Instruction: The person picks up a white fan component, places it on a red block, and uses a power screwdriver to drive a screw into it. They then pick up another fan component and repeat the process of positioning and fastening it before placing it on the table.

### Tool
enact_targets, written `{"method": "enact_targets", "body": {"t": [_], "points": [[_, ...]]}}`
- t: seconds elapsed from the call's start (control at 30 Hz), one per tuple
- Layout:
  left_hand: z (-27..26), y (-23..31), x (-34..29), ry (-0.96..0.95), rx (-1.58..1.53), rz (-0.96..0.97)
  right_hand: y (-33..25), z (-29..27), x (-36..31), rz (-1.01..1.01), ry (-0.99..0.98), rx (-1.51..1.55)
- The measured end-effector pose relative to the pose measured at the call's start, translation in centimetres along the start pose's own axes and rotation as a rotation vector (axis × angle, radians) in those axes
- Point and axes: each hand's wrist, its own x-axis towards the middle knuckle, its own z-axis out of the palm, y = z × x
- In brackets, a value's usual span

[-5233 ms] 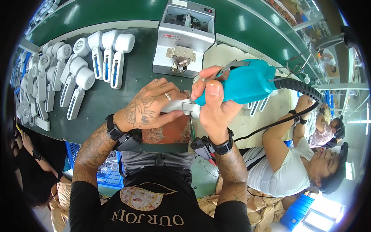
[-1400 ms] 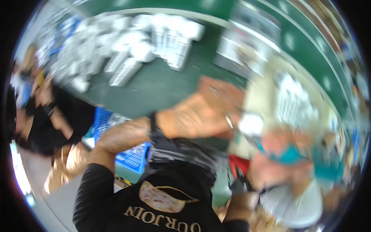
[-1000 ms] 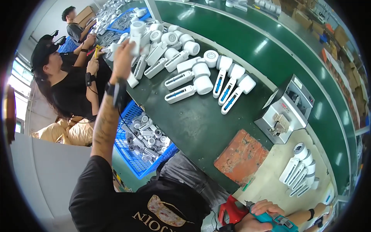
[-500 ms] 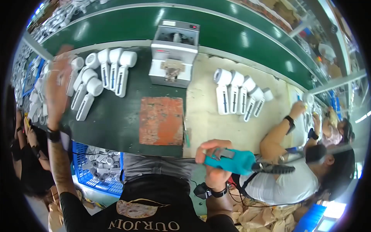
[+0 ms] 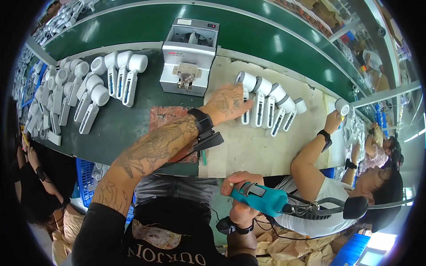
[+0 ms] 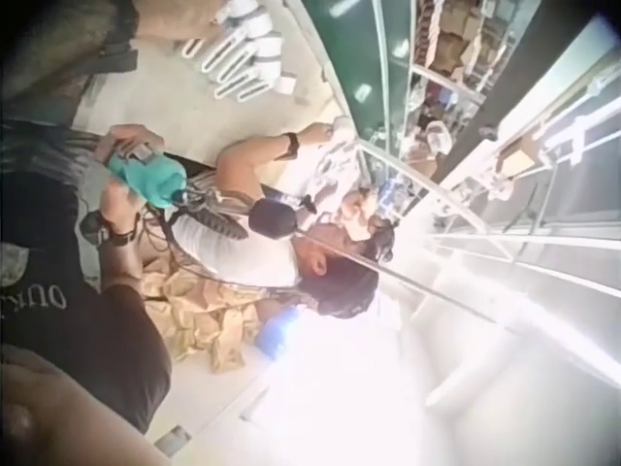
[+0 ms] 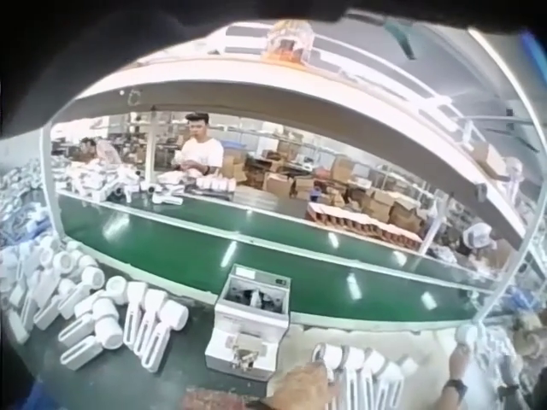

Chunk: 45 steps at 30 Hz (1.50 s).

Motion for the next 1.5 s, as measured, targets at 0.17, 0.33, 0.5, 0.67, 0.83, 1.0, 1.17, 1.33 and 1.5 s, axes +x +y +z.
{"method": "enact_targets", "body": {"t": [0.17, 0.33, 0.5, 0.67, 0.83, 1.0, 1.17, 1.33, 1.5], "points": [[-5.2, 0.4, -4.7, 0.082, -0.073, 0.139, -0.1, 0.2, 1.5, -0.004, 0.059, -0.164], [-11.2, -1.2, -10.6, 0.213, -0.164, 0.265, 0.8, 0.6, 3.6, -0.072, 0.06, -0.214], [-14.0, -3.5, -13.0, 0.014, -0.104, 0.166, 1.5, 2.2, 5.8, -0.102, 0.123, -0.044], [-13.2, -6.4, -12.5, -0.05, -0.112, 0.22, 1.3, 5.4, 10.3, -0.111, 0.041, 0.066], [-12.6, -6.4, -11.8, 0.014, -0.177, 0.363, 2.9, 8.4, 16.0, -0.114, 0.045, 0.164], [-12.8, -7.0, -11.7, -0.059, -0.109, 0.384, 4.6, 12.3, 20.4, -0.254, -0.019, -0.154], [-12.0, -7.3, -12.5, 0.017, -0.08, 0.368, 6.8, 13.0, 21.5, -0.282, -0.109, -0.183], [-11.8, -7.4, -12.6, 0.01, -0.044, 0.358, 7.8, 12.9, 21.7, -0.293, -0.143, -0.114], [-12.0, -7.4, -12.8, 0.031, -0.059, 0.356, 6.8, 12.9, 21.0, -0.224, -0.165, -0.168]]}}
